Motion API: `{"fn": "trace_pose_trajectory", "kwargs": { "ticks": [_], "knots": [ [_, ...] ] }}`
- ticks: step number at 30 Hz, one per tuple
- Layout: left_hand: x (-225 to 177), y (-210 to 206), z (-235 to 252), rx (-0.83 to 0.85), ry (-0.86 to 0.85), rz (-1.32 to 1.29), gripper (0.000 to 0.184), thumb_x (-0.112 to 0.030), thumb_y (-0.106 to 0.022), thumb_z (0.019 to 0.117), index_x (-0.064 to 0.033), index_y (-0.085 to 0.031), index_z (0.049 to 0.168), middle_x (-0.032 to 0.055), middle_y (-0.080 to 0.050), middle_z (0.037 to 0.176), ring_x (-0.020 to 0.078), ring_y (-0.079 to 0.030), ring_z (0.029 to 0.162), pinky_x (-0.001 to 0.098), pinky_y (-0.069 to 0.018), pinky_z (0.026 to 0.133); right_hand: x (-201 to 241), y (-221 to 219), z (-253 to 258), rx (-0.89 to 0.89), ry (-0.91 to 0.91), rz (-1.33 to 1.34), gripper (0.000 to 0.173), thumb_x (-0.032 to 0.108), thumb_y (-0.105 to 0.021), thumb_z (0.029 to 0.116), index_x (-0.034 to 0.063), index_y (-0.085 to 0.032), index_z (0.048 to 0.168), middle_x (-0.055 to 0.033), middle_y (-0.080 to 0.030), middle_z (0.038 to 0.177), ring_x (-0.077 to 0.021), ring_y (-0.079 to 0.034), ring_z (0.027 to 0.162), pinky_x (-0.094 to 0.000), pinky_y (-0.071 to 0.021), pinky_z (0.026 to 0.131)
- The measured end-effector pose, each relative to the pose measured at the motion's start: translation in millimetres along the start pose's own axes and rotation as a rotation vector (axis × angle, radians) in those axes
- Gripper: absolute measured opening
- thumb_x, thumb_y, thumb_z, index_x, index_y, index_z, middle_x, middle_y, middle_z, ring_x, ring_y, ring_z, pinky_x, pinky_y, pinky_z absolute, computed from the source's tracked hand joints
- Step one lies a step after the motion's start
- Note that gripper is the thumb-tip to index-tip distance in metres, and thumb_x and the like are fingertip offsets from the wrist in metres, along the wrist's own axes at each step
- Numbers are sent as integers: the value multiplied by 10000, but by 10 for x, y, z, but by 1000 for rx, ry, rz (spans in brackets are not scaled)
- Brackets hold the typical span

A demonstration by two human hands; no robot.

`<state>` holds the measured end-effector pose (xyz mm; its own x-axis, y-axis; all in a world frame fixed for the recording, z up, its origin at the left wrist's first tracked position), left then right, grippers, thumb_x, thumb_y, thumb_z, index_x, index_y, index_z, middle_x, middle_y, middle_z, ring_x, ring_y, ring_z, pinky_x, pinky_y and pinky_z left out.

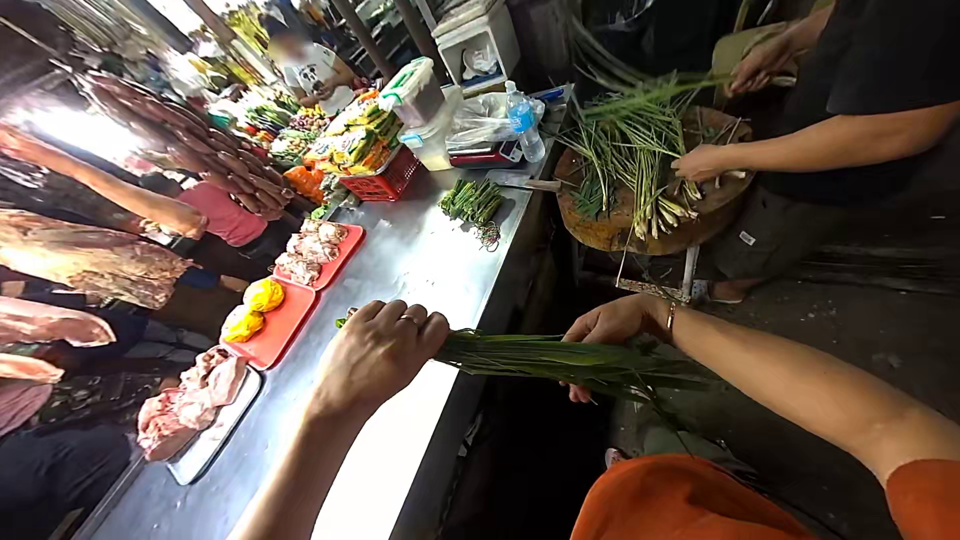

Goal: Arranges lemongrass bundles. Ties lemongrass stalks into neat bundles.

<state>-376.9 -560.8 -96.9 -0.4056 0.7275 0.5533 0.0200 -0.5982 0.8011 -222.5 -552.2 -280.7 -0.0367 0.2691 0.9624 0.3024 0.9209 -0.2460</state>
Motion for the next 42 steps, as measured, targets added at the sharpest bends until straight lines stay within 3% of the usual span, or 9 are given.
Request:
{"fn": "trace_pose_trajectory", "kwargs": {
  "ticks": [7, 10, 12, 15, 22, 26, 32, 37, 42],
  "knots": [
    [236, -257, -125, 83, 78, -7, 160, 40, -529, 928, 6, -567, 776, 135, -512, 609, 329, -580, 557, 446, -432, 524, -276, 460, -190, -317, -8, 12, 483, 409, -266, 1115, 131, -650, 1020, 27, -724, 844, -58, -712, 766, -244, -601, 715],
    [240, -373, -23, 153, 84, 6, 123, 69, -609, 874, -3, -592, 775, 136, -544, 622, 326, -612, 579, 445, -453, 532, -45, 750, -288, -598, 0, -373, 568, 411, -248, 1130, 21, -635, 1273, -77, -676, 1138, -112, -635, 1055, -310, -499, 973],
    [213, -524, 95, 296, 110, 9, 114, 72, -679, 865, -19, -636, 811, 137, -599, 670, 325, -654, 647, 451, -485, 576, 266, 866, -316, -782, 89, -624, 543, 414, -328, 1121, 32, -649, 1333, -148, -679, 1280, -253, -642, 1208, -466, -474, 1087],
    [166, -770, 321, 483, 144, 10, 76, 17, -697, 907, -58, -692, 914, 123, -659, 751, 310, -687, 723, 447, -520, 632, 761, 659, -246, -931, 281, -877, 480, 403, -521, 1064, 50, -632, 1369, -144, -682, 1260, -253, -664, 1156, -455, -525, 1026],
    [107, -968, 750, 443, 117, -49, 105, 28, -649, 930, -64, -699, 936, 122, -664, 755, 309, -692, 719, 442, -525, 627, 664, 654, -24, -916, 149, -1018, 999, 535, -768, 872, 113, -271, 1629, -182, -589, 1421, -323, -560, 1326, -534, -392, 1145],
    [242, -1039, 800, 407, 117, -40, 112, 48, -683, 900, -63, -696, 907, 118, -654, 742, 312, -685, 704, 452, -524, 609, 687, 1081, -971, -1259, 419, -796, 632, 391, -647, 988, 31, -495, 1485, -164, -609, 1399, -243, -622, 1251, -425, -510, 1069],
    [501, -1183, 856, 271, 156, -100, 119, 86, -727, 842, -15, -668, 862, 150, -614, 690, 355, -671, 665, 497, -510, 579, 106, 1064, -1798, -1550, 403, -790, 245, 219, -611, 988, 2, -692, 910, -60, -663, 815, -87, -645, 736, -266, -568, 688],
    [585, -1366, 944, 299, 170, -84, 125, 81, -737, 843, -23, -668, 862, 148, -616, 686, 355, -674, 669, 495, -501, 576, -291, 1190, -1641, -1610, 257, -855, 327, 336, -644, 994, 46, -761, 1090, -126, -716, 1063, -231, -688, 978, -427, -567, 894],
    [643, -1499, 1047, 287, 151, -86, 135, 91, -727, 833, -22, -654, 826, 148, -603, 664, 354, -668, 642, 480, -487, 543, -227, 1510, -1309, -1476, 195, -913, 230, 263, -672, 968, 63, -783, 989, -107, -728, 991, -262, -689, 980, -476, -538, 913]
  ]
}}
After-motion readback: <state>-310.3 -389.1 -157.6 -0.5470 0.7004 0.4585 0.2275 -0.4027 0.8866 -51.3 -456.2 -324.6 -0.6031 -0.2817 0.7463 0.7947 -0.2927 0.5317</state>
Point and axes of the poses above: each hand's wrist, its own z-axis towards the middle knuckle, its own y-axis out of the back of the hand, x = y × z, the point moved 9 cm from there along z, towards the middle knuckle
